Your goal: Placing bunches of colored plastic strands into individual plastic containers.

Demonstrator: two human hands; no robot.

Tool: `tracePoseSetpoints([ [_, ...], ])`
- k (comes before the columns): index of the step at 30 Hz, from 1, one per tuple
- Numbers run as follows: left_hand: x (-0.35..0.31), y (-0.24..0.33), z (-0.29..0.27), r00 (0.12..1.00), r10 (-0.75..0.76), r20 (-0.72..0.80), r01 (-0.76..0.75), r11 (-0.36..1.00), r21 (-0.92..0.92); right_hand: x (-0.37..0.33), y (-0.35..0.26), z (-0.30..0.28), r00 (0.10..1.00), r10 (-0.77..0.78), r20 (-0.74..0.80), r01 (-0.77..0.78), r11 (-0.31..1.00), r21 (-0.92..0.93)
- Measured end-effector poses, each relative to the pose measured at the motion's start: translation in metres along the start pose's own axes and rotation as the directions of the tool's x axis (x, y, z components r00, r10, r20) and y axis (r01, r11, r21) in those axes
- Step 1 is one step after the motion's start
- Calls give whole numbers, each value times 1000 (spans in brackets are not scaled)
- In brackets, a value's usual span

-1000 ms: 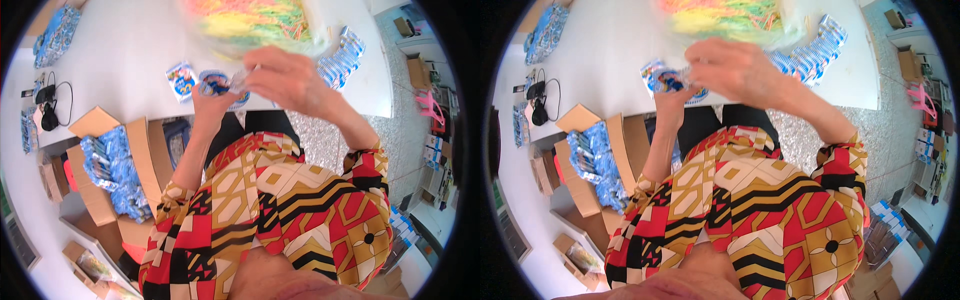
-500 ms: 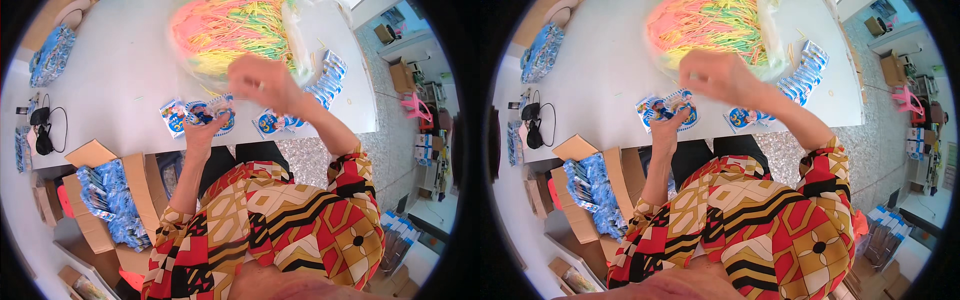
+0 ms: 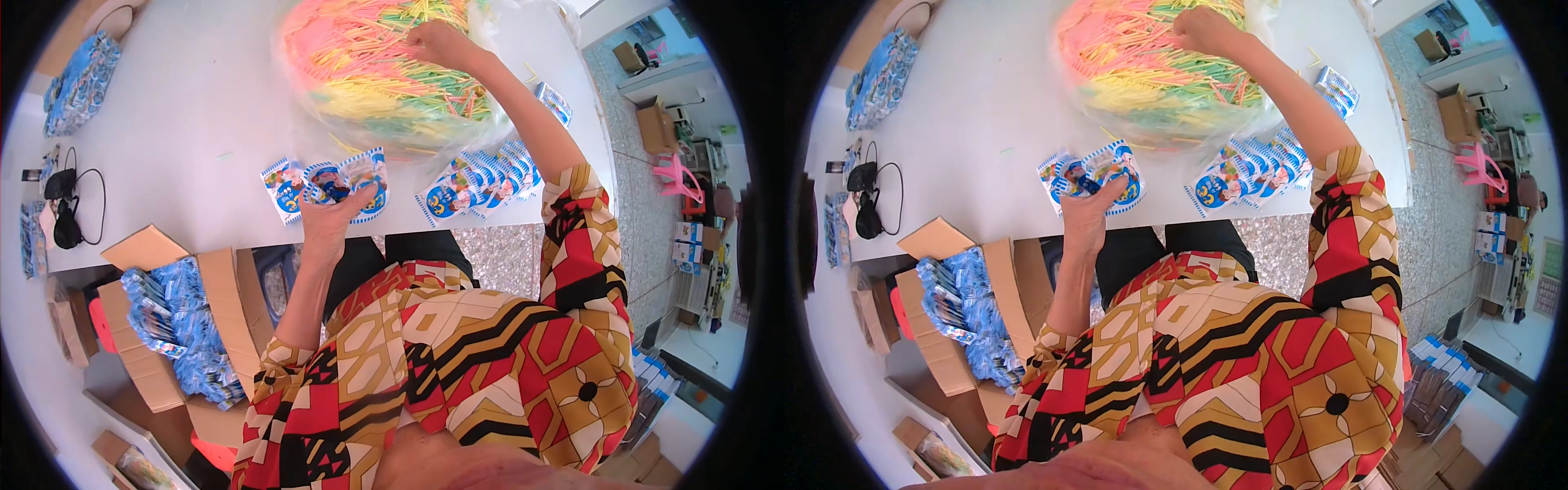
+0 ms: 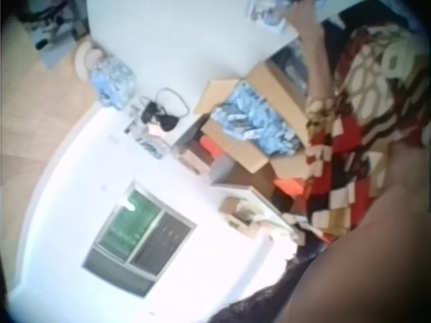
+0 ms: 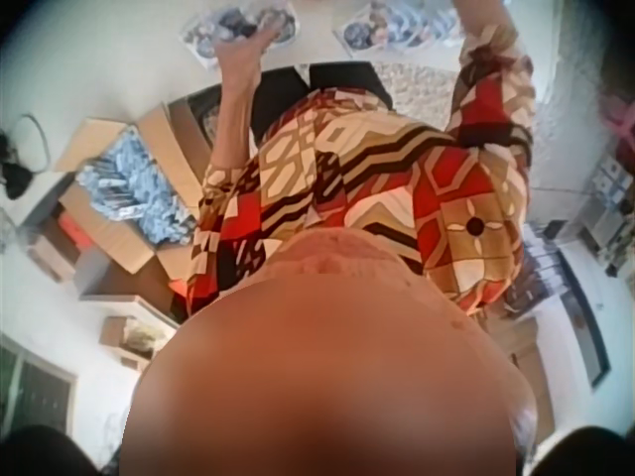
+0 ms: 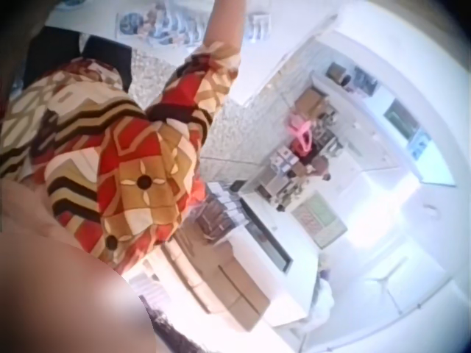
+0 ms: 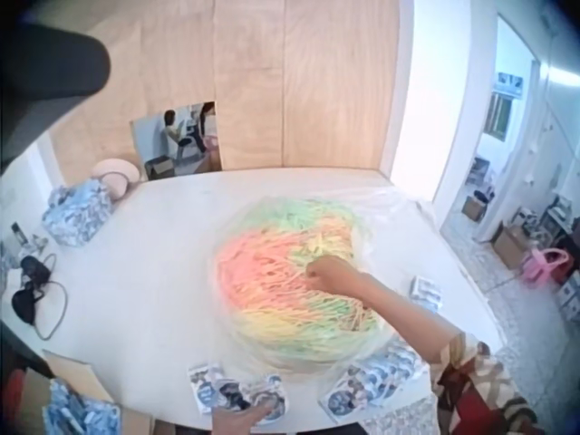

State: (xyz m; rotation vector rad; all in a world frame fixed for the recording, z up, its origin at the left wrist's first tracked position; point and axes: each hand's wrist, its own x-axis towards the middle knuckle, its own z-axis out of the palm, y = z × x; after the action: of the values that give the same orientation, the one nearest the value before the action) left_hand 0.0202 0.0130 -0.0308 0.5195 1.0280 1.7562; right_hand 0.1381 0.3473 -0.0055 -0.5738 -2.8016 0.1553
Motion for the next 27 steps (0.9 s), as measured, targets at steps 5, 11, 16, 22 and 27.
tracePoseSetpoints([
  [5, -1, 1, -1, 999, 43, 1, -43, 999, -9, 19, -2, 5, 986, 6, 167, 22, 986, -163],
  [11, -2, 5, 3, 1000, 10, 4, -10, 1000, -3, 23, -1, 11, 972, 62, 229, -26, 987, -159],
  [16, -5, 5, 2, 1000, 5, 8, -5, 1000, 7, 17, 0, 13, 985, 53, 163, -37, 994, -98],
  [22, -5, 4, 5, 999, 2, 39, -3, 1000, 7, 5, 4, 5, 990, -139, -19, 137, 988, -67],
  [27, -4, -1, 3, 1000, 23, 19, -23, 999, 27, 6, 7, -8, 983, 83, 165, -53, 983, -178],
])
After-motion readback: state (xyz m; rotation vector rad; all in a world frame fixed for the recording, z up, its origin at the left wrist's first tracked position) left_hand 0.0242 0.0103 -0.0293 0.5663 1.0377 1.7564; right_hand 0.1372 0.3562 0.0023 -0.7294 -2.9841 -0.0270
